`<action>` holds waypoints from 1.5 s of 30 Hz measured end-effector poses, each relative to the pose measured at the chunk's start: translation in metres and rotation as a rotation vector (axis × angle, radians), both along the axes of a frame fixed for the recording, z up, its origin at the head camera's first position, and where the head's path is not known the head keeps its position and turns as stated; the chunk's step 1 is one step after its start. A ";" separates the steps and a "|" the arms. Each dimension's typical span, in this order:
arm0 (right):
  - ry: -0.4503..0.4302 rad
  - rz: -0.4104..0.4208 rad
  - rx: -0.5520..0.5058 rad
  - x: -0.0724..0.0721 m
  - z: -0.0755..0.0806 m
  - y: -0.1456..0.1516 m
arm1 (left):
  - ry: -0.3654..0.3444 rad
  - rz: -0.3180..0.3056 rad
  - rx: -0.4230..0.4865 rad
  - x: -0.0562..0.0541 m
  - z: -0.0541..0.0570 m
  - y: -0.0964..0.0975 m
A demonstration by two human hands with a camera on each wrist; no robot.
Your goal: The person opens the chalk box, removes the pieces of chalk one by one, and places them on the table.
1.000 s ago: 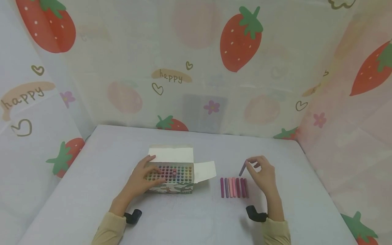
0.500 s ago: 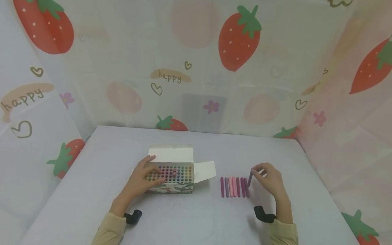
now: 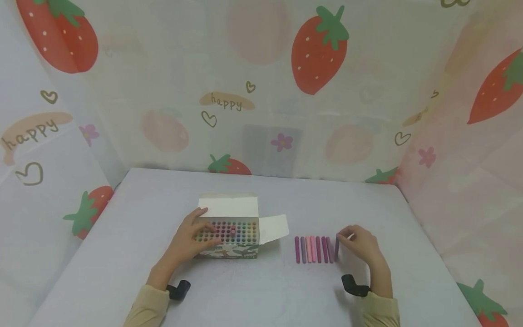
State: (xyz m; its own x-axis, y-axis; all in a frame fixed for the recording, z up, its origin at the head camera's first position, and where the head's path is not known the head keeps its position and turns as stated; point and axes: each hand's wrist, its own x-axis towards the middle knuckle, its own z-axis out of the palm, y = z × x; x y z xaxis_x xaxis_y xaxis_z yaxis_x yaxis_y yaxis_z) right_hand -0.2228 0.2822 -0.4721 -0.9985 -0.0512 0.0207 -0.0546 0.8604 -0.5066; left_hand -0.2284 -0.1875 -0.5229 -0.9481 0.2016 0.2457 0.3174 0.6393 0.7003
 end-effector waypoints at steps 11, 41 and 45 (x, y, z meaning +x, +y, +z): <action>-0.030 -0.045 0.045 -0.009 -0.016 -0.004 | 0.015 -0.004 -0.008 0.000 0.001 0.001; 0.003 -0.088 0.070 -0.014 -0.036 -0.010 | 0.023 -0.005 0.014 0.002 0.003 0.001; 0.010 -0.088 0.067 -0.014 -0.035 -0.012 | 0.014 -0.002 0.011 0.002 0.002 0.000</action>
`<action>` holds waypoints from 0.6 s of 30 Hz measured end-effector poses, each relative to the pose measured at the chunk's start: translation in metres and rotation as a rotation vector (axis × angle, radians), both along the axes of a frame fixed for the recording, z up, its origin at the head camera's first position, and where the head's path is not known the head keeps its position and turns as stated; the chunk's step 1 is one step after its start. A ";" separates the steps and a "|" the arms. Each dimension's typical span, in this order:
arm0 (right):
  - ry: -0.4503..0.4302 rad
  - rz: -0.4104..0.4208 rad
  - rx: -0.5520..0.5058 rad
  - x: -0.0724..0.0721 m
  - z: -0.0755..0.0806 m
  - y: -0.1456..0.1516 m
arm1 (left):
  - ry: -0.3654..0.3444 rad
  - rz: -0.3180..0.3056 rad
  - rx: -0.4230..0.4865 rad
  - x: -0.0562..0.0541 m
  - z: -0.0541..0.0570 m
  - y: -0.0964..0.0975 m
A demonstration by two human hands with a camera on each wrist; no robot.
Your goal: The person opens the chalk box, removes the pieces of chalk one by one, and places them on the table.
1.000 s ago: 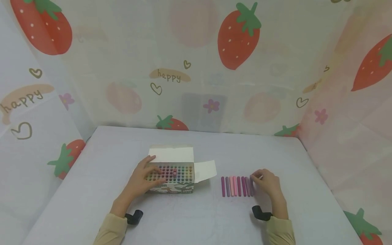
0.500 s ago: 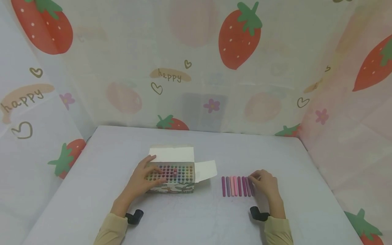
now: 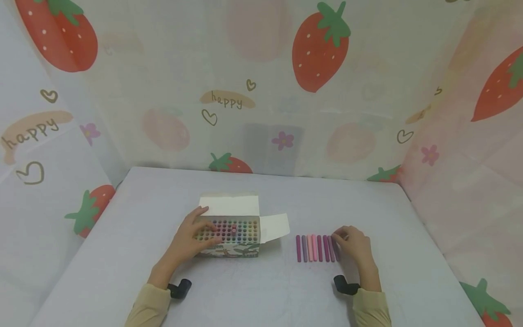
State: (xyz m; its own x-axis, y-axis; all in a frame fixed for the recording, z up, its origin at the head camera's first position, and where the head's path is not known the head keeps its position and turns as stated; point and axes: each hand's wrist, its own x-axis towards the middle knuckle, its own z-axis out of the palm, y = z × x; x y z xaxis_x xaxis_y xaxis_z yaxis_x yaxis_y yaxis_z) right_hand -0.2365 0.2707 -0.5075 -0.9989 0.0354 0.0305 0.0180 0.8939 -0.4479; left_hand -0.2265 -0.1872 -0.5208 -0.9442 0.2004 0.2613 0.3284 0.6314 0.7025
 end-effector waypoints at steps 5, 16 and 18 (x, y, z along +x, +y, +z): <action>0.037 -0.015 -0.012 -0.001 0.002 -0.001 | -0.004 0.000 0.000 0.000 0.000 0.000; 0.207 -0.055 -0.056 -0.002 0.005 -0.003 | -0.002 -0.001 -0.004 0.000 0.001 0.000; 0.247 -0.052 -0.075 -0.001 0.007 -0.003 | 0.001 0.001 -0.006 0.000 0.001 0.000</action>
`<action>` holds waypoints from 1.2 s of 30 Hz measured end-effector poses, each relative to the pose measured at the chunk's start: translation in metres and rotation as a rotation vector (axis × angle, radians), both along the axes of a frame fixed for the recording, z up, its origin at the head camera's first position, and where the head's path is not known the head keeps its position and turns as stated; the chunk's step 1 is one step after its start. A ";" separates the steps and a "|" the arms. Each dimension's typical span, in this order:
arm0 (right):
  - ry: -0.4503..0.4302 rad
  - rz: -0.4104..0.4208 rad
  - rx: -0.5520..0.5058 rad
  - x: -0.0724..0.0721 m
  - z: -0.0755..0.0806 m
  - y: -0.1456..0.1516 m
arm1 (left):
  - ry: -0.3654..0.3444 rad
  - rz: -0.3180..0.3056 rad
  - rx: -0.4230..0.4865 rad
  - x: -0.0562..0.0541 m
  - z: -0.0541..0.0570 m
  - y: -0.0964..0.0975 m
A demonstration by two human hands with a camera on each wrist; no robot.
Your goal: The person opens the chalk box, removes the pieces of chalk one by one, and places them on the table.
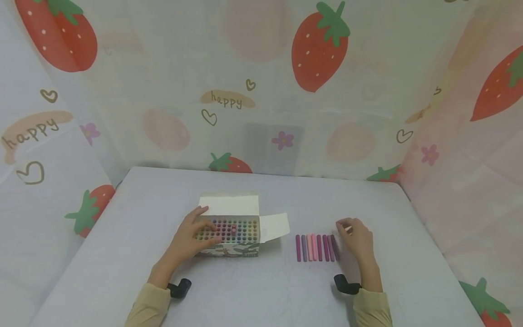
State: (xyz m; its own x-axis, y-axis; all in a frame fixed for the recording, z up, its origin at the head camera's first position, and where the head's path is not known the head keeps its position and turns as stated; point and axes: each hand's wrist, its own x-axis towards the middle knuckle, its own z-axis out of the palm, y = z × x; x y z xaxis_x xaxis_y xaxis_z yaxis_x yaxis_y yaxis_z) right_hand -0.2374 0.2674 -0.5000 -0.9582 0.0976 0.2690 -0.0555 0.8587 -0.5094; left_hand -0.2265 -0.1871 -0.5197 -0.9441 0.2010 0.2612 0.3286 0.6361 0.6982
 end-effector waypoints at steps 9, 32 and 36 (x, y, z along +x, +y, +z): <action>0.071 0.047 -0.054 -0.001 0.003 0.000 | -0.008 0.000 -0.007 0.000 0.002 0.000; 0.202 0.226 -0.121 -0.005 0.042 -0.068 | 0.004 0.002 0.000 0.000 0.000 0.001; 0.231 0.306 -0.136 -0.007 0.045 -0.088 | 0.005 0.002 0.002 0.001 0.001 0.001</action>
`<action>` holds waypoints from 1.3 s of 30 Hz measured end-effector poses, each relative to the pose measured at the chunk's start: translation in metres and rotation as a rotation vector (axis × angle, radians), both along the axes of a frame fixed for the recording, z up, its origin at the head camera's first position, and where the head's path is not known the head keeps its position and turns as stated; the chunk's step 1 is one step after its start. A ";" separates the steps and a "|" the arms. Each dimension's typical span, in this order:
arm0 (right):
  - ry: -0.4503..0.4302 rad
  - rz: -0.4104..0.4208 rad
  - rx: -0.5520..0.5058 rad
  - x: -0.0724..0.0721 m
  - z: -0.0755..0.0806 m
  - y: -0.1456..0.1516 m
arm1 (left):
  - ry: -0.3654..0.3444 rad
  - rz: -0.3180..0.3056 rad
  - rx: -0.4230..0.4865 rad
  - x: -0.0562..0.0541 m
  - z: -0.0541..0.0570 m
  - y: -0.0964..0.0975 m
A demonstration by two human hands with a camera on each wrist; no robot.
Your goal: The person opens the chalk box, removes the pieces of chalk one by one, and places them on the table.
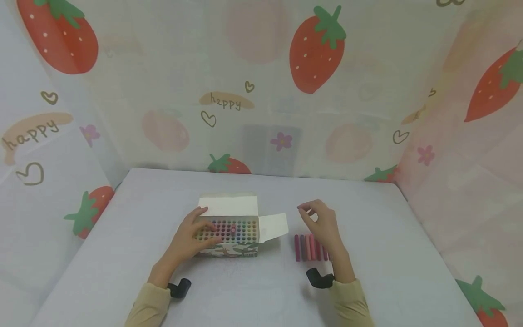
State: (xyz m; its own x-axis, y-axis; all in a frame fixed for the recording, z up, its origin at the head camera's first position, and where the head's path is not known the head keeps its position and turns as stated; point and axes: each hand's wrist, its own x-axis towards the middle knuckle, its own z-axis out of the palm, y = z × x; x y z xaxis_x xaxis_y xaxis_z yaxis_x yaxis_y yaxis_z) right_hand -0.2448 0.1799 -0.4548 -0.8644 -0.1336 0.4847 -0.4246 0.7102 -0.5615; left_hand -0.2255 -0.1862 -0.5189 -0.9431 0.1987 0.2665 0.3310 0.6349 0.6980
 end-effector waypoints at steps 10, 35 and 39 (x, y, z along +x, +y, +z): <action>0.016 0.097 0.006 -0.004 0.001 -0.045 | -0.019 0.003 0.003 -0.001 -0.002 -0.001; -0.107 0.227 0.269 -0.006 -0.016 -0.117 | -0.014 0.000 0.002 -0.003 -0.002 0.000; -0.088 0.276 0.284 -0.005 -0.015 -0.124 | -0.004 0.000 -0.003 -0.003 -0.003 -0.001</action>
State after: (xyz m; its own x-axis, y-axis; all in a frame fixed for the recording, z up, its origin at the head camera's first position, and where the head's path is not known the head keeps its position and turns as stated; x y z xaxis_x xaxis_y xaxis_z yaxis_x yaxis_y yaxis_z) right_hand -0.2496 0.0559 -0.4701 -0.8138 -0.4844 0.3210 -0.5802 0.7084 -0.4019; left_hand -0.2289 -0.1869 -0.5215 -0.9442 0.1996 0.2618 0.3281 0.6371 0.6975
